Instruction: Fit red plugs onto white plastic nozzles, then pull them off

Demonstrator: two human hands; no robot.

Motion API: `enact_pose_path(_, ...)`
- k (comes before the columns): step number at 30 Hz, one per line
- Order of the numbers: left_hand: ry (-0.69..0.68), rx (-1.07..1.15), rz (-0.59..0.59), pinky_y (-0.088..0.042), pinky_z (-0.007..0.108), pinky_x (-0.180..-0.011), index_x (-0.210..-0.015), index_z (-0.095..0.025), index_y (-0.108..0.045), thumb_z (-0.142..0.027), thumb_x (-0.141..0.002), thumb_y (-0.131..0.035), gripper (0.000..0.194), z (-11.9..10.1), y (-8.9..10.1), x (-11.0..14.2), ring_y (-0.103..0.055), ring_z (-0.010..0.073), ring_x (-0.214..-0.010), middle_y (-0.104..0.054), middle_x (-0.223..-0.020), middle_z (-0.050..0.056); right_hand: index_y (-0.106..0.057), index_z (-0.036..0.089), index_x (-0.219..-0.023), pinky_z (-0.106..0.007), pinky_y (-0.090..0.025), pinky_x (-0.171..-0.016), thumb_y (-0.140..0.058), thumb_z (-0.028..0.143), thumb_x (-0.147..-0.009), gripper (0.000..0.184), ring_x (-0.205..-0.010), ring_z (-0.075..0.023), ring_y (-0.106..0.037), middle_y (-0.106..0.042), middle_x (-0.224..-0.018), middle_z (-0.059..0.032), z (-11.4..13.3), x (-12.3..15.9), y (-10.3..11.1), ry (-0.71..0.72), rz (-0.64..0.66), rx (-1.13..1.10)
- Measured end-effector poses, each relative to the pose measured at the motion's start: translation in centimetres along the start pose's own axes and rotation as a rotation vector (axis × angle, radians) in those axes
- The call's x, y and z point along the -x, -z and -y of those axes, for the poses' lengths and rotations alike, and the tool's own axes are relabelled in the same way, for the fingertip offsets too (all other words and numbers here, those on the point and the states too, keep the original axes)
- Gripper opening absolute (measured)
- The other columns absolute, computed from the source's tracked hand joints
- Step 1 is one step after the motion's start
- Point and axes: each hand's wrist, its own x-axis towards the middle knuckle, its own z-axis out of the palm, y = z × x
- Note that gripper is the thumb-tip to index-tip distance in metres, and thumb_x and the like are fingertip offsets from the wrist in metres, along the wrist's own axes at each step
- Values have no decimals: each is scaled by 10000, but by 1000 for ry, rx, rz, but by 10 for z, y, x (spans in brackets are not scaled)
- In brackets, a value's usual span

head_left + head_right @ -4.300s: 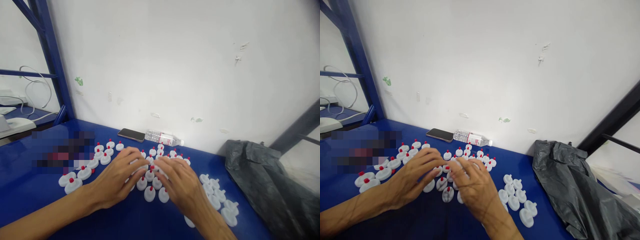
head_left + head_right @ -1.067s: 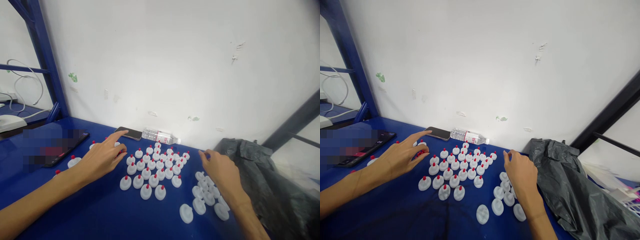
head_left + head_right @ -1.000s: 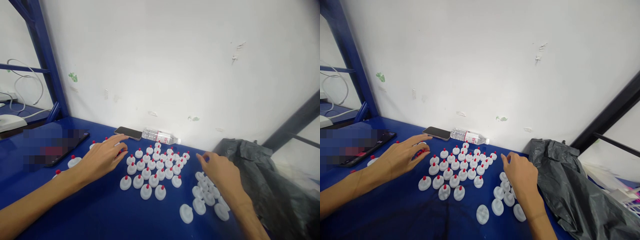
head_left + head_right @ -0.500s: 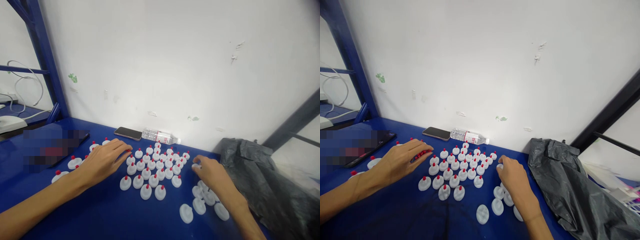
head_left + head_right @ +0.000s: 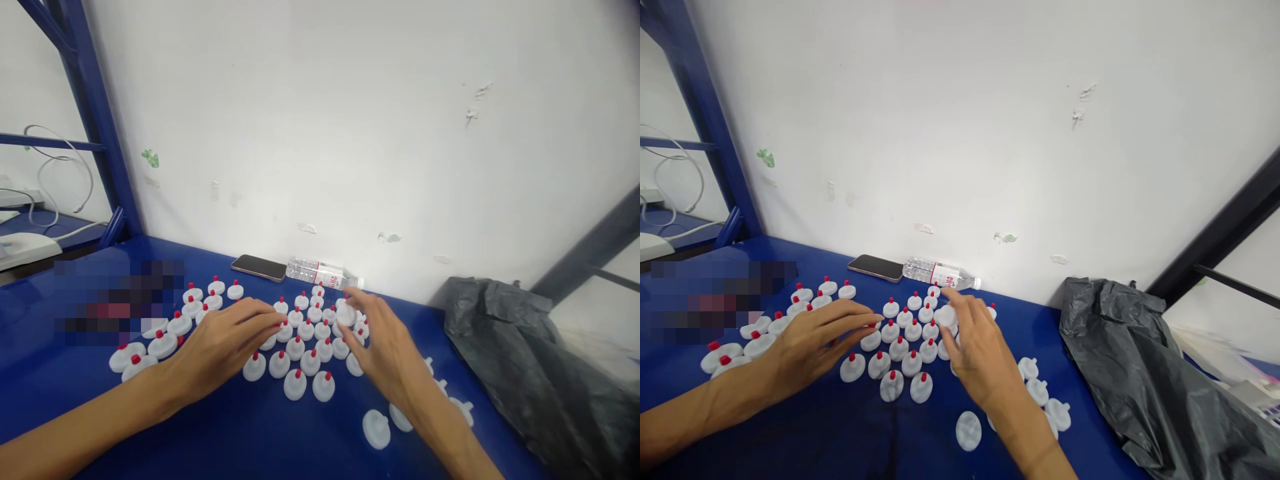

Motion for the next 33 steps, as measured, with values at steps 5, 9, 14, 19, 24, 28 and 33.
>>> enact_pose_path(5,-5,51,13,-611,283,-655,-1295,-346,-546,-192,-964,-572,366,-6,-7,10,-693,170,-832,-709,-1021,42,-417,224,-1408,-416,-544,-933,-571,168,-923,512,-1056,-232,-635,-664,-1170,-79,31,1,-2,224,47,-3)
enact_pose_path(9,-80,68,49,-592,278,-620,-1299,-330,-546,-153,-961,-542,382,-11,-8,13,-686,176,-828,-711,-1027,58,-421,204,-1429,-407,-535,-907,-599,165,-921,540,-1004,-232,-640,-694,-1109,-73,43,2,-8,308,55,17)
enact_pose_path(14,-164,31,43,-523,247,-533,-1223,-265,-601,-153,-970,-534,284,-13,-9,14,-677,148,-766,-716,-1011,50,-429,197,-1432,-404,-513,-908,-636,188,-907,564,-948,-221,-637,-693,-1058,-59,49,4,-10,319,57,15)
enact_pose_path(19,-180,40,15,-505,227,-584,-1198,-230,-630,-199,-995,-532,227,-15,-12,16,-677,132,-810,-713,-1008,42,-429,197,-1441,-406,-501,-892,-662,153,-880,610,-923,-220,-632,-685,-1016,-51,52,3,-7,331,54,65)
enact_pose_path(24,-182,28,19,-491,232,-551,-1221,-236,-625,-194,-997,-515,253,-20,-12,15,-679,135,-774,-714,-1011,46,-441,190,-1439,-419,-517,-852,-654,107,-855,627,-883,-232,-625,-682,-960,-52,50,3,-8,366,58,105)
enact_pose_path(28,-133,54,18,-541,231,-592,-1221,-245,-622,-192,-994,-518,256,-18,-15,15,-698,150,-835,-715,-1031,55,-437,200,-1439,-426,-535,-914,-628,101,-875,603,-964,-233,-637,-688,-1066,-73,49,5,-9,352,47,44)
enact_pose_path(33,-28,102,-22,-592,243,-699,-1235,-259,-609,-227,-966,-598,271,-11,-14,13,-703,147,-847,-723,-1010,37,-458,221,-1397,-348,-592,-860,-626,174,-919,510,-979,-201,-665,-688,-1115,-64,51,6,-6,287,-25,-129)
